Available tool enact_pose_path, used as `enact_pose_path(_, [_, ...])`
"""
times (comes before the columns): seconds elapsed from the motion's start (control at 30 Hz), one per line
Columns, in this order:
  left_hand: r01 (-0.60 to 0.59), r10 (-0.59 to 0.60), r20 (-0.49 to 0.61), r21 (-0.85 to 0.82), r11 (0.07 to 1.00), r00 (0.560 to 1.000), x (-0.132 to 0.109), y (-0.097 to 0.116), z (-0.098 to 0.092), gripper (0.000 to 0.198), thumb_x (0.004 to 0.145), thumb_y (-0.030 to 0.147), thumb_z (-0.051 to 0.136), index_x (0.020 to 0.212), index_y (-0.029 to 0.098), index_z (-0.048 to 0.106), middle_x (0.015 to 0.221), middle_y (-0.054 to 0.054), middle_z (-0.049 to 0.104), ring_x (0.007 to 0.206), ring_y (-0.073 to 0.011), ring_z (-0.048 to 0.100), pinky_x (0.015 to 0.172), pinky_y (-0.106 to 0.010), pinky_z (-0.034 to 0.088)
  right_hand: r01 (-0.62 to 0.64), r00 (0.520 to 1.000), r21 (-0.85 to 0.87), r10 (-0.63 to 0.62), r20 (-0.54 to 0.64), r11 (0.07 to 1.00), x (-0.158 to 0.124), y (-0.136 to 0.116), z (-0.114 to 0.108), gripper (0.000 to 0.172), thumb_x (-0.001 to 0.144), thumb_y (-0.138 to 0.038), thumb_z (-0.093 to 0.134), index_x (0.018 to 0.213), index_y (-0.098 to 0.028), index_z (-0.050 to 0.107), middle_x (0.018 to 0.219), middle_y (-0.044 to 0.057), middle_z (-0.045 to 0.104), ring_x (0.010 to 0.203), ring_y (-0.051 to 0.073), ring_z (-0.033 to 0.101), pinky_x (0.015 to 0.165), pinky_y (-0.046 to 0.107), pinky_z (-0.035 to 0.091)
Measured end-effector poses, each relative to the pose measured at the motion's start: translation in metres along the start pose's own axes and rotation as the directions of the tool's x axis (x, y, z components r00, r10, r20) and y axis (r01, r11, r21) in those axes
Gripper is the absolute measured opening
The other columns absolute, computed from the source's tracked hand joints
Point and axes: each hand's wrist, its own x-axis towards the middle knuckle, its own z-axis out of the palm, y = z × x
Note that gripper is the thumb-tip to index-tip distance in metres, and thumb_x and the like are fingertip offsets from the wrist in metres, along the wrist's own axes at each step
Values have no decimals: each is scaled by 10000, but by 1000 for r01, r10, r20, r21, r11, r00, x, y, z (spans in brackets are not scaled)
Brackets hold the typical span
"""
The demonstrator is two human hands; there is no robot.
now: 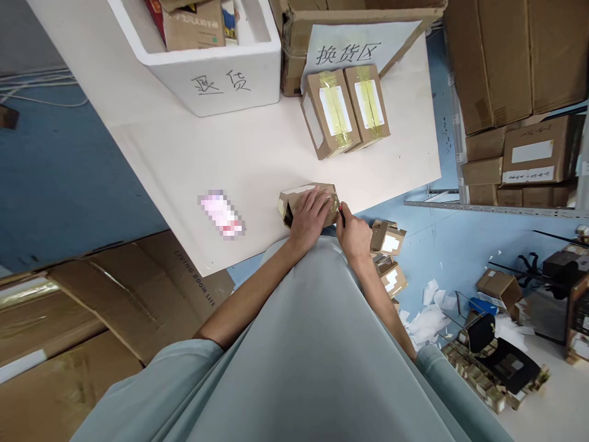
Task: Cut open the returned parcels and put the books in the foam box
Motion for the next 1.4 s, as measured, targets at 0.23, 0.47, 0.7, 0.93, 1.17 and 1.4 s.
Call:
enact_pose_path(0.23, [18,-18,26,-4,1000,999,2,1,-2,437,1165,205,443,1515,227,704,1682,-137,626,1707,-333,415,1436,-677,298,-56,998,-24,56,37,998,-5,-9,-2,536,1224,-342,270,1707,-252,486,1184,168,848,1060,290,824,905,355,561])
enact_pose_path(0.47, [-27,26,30,30,999,999,0,2,-4,435,1183,223,402,1482,237,717,1654,-121,657,1680,-313,467,1415,-649,349,-116,992,-3,116,44,993,-17,-1,3,487,1218,-363,332,1631,-270,572,1117,155,851,1062,305,826,897,370,573])
enact_pose_path(0.7, [-59,59,9,42,997,998,-2,0,-2,393,1167,216,455,1454,226,723,1633,-137,673,1667,-323,485,1404,-646,365,-163,982,18,160,104,986,-29,5,13,485,1202,-346,413,1660,-281,558,1169,160,845,1104,311,818,908,367,566])
enact_pose_path(0.93, [-67,67,-30,9,998,997,1,-10,-7,408,1181,247,440,1492,215,702,1670,-150,637,1705,-333,419,1432,-653,296,-48,998,115,52,-32,992,-34,20,16,495,1213,-372,410,1669,-266,573,1098,131,860,992,304,815,868,341,538])
enact_pose_path(1.17, [-43,42,-79,-11,999,996,0,-20,-7,407,1195,347,449,1516,259,683,1668,-132,643,1691,-333,446,1417,-697,292,23,982,157,7,-189,987,32,65,16,527,1206,-388,417,1690,-234,558,1063,150,840,905,307,787,831,338,526])
enact_pose_path(1.4, [42,-39,-103,32,999,994,-3,-11,-11,417,1175,348,488,1541,271,674,1661,-126,649,1686,-339,453,1418,-690,292,162,985,76,-156,-75,984,166,112,67,675,1154,-352,427,1793,-140,372,1388,263,723,1096,360,754,895,418,586])
